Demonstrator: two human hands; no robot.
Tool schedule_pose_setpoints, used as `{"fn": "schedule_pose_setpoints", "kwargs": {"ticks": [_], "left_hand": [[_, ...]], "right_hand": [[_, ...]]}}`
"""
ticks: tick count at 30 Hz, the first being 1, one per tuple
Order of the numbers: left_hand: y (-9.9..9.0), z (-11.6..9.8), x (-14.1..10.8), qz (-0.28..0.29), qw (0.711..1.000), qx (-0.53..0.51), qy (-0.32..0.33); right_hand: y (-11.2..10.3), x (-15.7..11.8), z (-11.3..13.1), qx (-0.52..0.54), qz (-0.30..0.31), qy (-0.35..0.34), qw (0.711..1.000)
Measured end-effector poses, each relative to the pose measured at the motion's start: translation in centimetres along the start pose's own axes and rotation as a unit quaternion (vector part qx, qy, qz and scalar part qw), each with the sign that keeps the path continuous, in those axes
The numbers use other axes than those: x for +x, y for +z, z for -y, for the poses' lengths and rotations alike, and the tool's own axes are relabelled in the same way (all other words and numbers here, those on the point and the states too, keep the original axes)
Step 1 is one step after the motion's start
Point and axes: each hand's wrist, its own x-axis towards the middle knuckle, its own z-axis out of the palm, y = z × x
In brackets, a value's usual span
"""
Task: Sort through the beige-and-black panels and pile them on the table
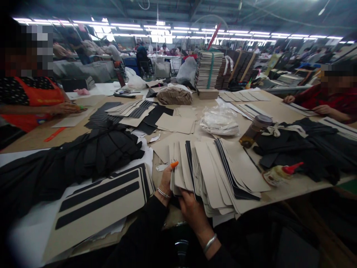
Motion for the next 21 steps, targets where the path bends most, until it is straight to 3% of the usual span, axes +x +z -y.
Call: {"fn": "schedule_pose_setpoints", "kwargs": {"ticks": [15, 21], "left_hand": [[0.2, -0.4, 0.1, -0.061, 0.998, 0.026, 0.006], [0.4, -0.4, 0.2, -0.062, 0.998, 0.027, 0.014]], "right_hand": [[-1.4, 0.9, 1.2, 0.003, 0.034, 0.026, 0.999], [-2.0, 1.1, 1.5, -0.008, 0.003, 0.014, 1.000]]}}
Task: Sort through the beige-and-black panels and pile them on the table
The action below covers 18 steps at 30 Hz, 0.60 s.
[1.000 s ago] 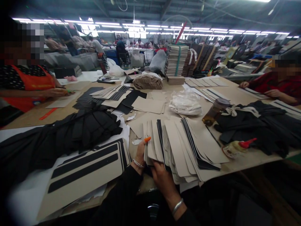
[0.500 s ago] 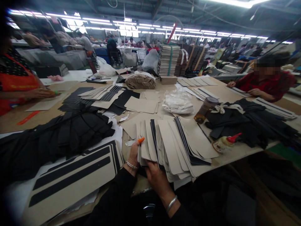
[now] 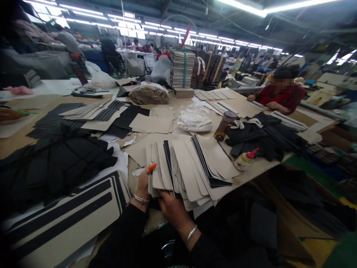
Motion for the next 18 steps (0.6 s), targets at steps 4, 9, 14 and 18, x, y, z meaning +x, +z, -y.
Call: {"fn": "schedule_pose_setpoints", "kwargs": {"ticks": [4, 9, 14, 18], "left_hand": [[-0.03, 0.10, 0.06, -0.007, 1.000, 0.001, 0.014], [-0.15, 0.09, 0.07, -0.008, 1.000, 0.003, 0.006], [-0.54, 0.08, 0.33, -0.014, 1.000, 0.004, 0.011], [-0.72, 0.07, 0.50, -0.013, 1.000, 0.000, 0.007]], "right_hand": [[-0.21, 0.08, 0.06, 0.006, -0.003, -0.003, 1.000], [0.15, 0.00, -0.14, 0.019, 0.011, -0.001, 1.000], [0.40, -0.14, -0.26, 0.028, 0.031, 0.011, 0.999], [0.38, -0.18, -0.29, 0.019, 0.026, 0.002, 0.999]]}}
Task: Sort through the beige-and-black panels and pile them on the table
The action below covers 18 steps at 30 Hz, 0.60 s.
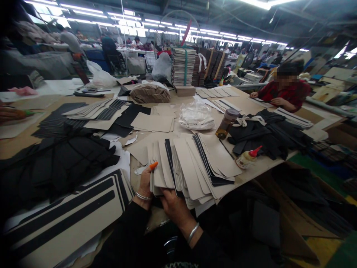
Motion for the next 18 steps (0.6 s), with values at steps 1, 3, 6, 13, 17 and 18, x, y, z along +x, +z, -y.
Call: {"fn": "schedule_pose_setpoints", "kwargs": {"ticks": [1, 3, 6, 13, 17, 18], "left_hand": [[0.00, 0.00, 0.01, 0.001, 1.000, -0.002, -0.001], [0.05, 0.00, -0.01, 0.004, 1.000, -0.005, -0.001], [0.18, 0.02, -0.07, 0.006, 1.000, -0.007, 0.002], [0.16, 0.09, -0.19, 0.022, 1.000, -0.010, -0.008], [0.10, 0.21, -0.30, 0.027, 0.999, -0.011, -0.013], [0.13, 0.23, -0.34, 0.029, 0.999, -0.012, -0.015]], "right_hand": [[0.04, -0.01, -0.03, -0.001, 0.002, 0.003, 1.000], [0.21, -0.05, -0.12, 0.001, 0.009, 0.010, 1.000], [0.49, -0.12, -0.25, -0.002, 0.007, 0.009, 1.000], [0.00, 0.01, 0.03, 0.000, -0.018, 0.001, 1.000], [-0.26, -0.01, 0.15, 0.011, -0.024, 0.002, 1.000], [-0.23, -0.03, 0.12, 0.008, -0.021, 0.002, 1.000]]}}
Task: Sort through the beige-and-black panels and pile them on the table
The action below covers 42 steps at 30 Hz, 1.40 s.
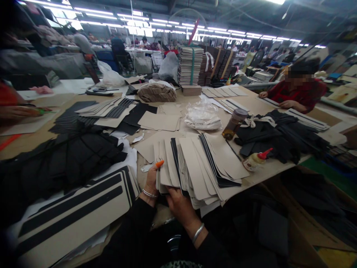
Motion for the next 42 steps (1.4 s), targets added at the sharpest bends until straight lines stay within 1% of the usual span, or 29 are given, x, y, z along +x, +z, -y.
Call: {"fn": "schedule_pose_setpoints", "kwargs": {"ticks": [6, 11, 14, 17, 20, 23, 28, 31, 36, 39, 42], "left_hand": [[0.4, 0.0, -0.3, 0.015, 1.000, -0.014, -0.021], [0.2, 0.5, -0.5, 0.019, 0.999, -0.029, -0.022], [-0.1, 0.7, -0.4, 0.019, 0.999, -0.033, -0.024], [-0.4, 0.8, -0.1, 0.019, 0.999, -0.035, -0.029], [-0.6, 0.9, 0.0, 0.019, 0.999, -0.038, -0.033], [-0.7, 0.9, 0.1, 0.023, 0.998, -0.042, -0.035], [-0.8, 1.0, 0.1, 0.032, 0.997, -0.049, -0.043], [-0.7, 1.0, 0.0, 0.039, 0.997, -0.054, -0.046], [-0.4, 0.9, -0.3, 0.042, 0.996, -0.058, -0.054], [-0.2, 0.8, -0.5, 0.037, 0.996, -0.059, -0.055], [-0.1, 0.8, -0.5, 0.022, 0.997, -0.061, -0.050]], "right_hand": [[0.7, -0.3, -0.6, -0.048, 0.005, -0.018, 0.999], [1.6, -1.2, -1.7, -0.060, -0.002, -0.039, 0.997], [1.8, -1.6, -2.3, -0.063, -0.011, -0.065, 0.996], [1.6, -1.7, -2.6, -0.060, -0.010, -0.109, 0.992], [1.3, -1.7, -2.8, -0.081, -0.013, -0.140, 0.987], [1.3, -1.6, -3.1, -0.083, -0.014, -0.140, 0.987], [1.7, -1.6, -3.4, -0.073, -0.013, -0.117, 0.990], [1.6, -1.7, -3.2, -0.071, -0.002, -0.125, 0.990], [1.4, -2.0, -3.2, -0.127, 0.019, -0.159, 0.979], [1.7, -2.2, -4.0, -0.161, 0.027, -0.191, 0.968], [2.3, -2.2, -5.0, -0.177, 0.026, -0.215, 0.960]]}}
